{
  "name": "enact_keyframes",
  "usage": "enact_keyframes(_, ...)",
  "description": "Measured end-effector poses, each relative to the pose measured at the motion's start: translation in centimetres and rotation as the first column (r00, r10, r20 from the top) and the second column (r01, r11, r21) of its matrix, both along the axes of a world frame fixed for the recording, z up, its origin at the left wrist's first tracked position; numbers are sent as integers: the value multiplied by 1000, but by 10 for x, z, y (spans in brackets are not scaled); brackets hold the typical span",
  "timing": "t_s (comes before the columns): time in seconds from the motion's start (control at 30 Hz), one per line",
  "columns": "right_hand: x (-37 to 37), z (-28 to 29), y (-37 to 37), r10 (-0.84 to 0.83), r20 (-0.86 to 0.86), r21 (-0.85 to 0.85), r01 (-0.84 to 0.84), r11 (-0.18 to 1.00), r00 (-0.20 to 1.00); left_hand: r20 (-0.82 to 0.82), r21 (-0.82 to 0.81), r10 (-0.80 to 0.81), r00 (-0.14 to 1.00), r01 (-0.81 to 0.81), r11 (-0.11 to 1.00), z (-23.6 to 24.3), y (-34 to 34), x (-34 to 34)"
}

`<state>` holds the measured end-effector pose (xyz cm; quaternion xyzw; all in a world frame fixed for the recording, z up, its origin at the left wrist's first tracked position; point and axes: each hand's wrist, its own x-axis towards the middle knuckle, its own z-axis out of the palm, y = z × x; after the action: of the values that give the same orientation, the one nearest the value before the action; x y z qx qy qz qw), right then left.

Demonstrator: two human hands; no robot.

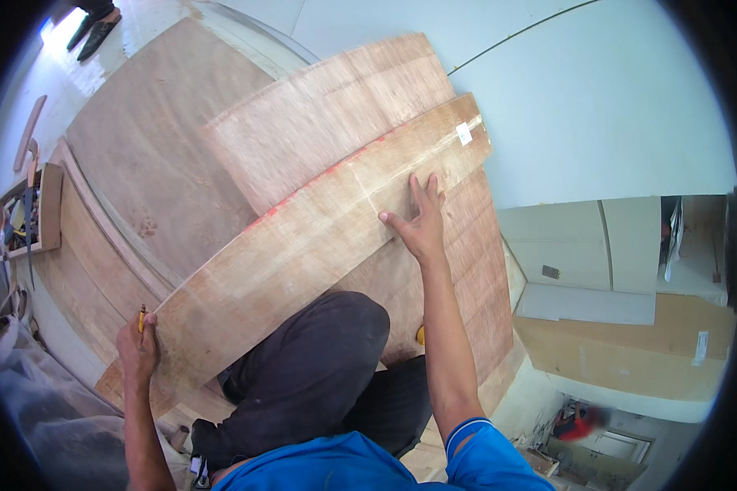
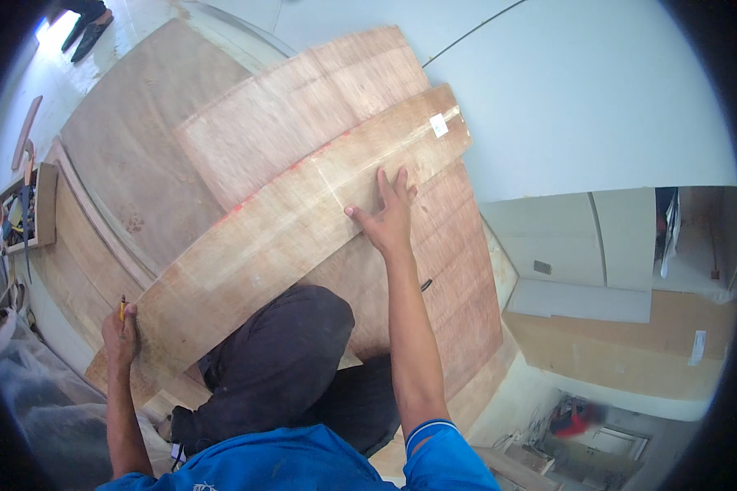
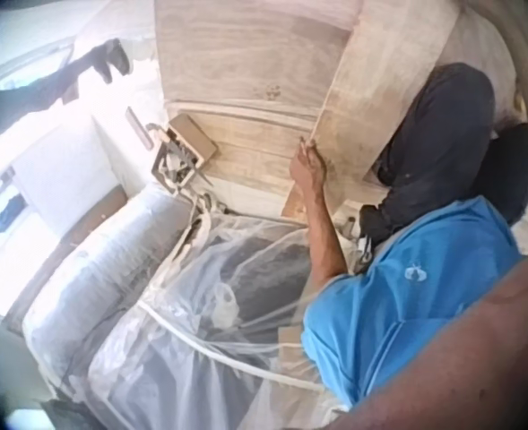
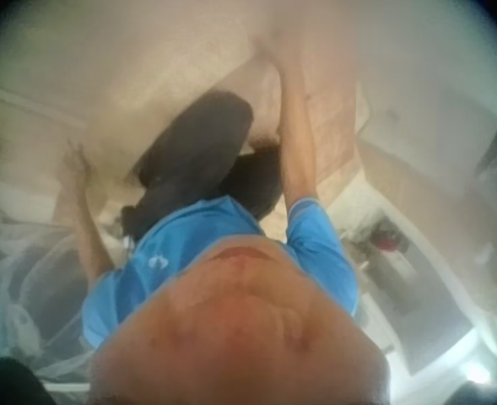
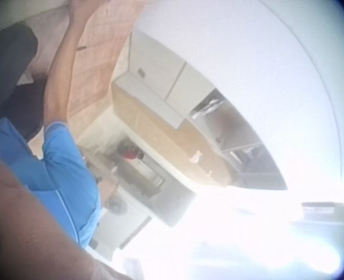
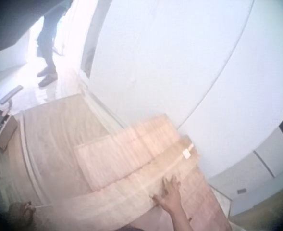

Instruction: The person measures a large wooden board with a tape measure and marks it with a pencil. They then use a hand saw to cut the board along the marked line.

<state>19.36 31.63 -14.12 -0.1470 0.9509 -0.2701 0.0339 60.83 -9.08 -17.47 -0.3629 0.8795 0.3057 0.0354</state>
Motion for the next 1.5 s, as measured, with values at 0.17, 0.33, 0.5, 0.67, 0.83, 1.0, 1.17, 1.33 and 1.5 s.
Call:
enact_keyframes(0.17, 1, 9, -3, -19, 49, 17, 18, 1000, 999, -28, -20, 7, 1000, -7, 1000, -8, 2, 5)
enact_keyframes(0.33, -3, 8, 0, 49, -9, 117, -48, 992, 999, 5, 15, -32, 999, 32, 999, 1, 0, 1)
enact_keyframes(0.5, -4, 19, -10, 7, 28, 207, -13, 978, 1000, -25, -1, 17, 1000, -18, 1000, -2, 2, 3)
enact_keyframes(0.67, 5, 23, -25, -37, 26, 216, 30, 976, 999, 81, 69, -2, 997, -3, 998, 11, -1, -6)
enact_keyframes(0.83, 5, 23, -25, -45, 44, 184, 37, 982, 998, 61, 42, -12, 998, 9, 999, 9, -1, -5)
enact_keyframes(1.0, 6, 19, -21, -30, 47, 154, 22, 988, 998, 0, 26, -2, 1000, 2, 1000, 7, 3, -6)
enact_keyframes(1.17, 5, 18, -21, -33, 64, 123, 25, 992, 997, 12, 6, -11, 1000, 11, 1000, 2, 1, -3)
enact_keyframes(1.33, 4, 18, -20, -30, 72, 131, 20, 991, 997, -5, -33, -19, 1000, 18, 999, 7, 4, -6)
enact_keyframes(1.5, 3, 14, -16, -29, 66, 117, 21, 993, 997, 20, -37, -2, 1000, 3, 999, 15, 10, -5)
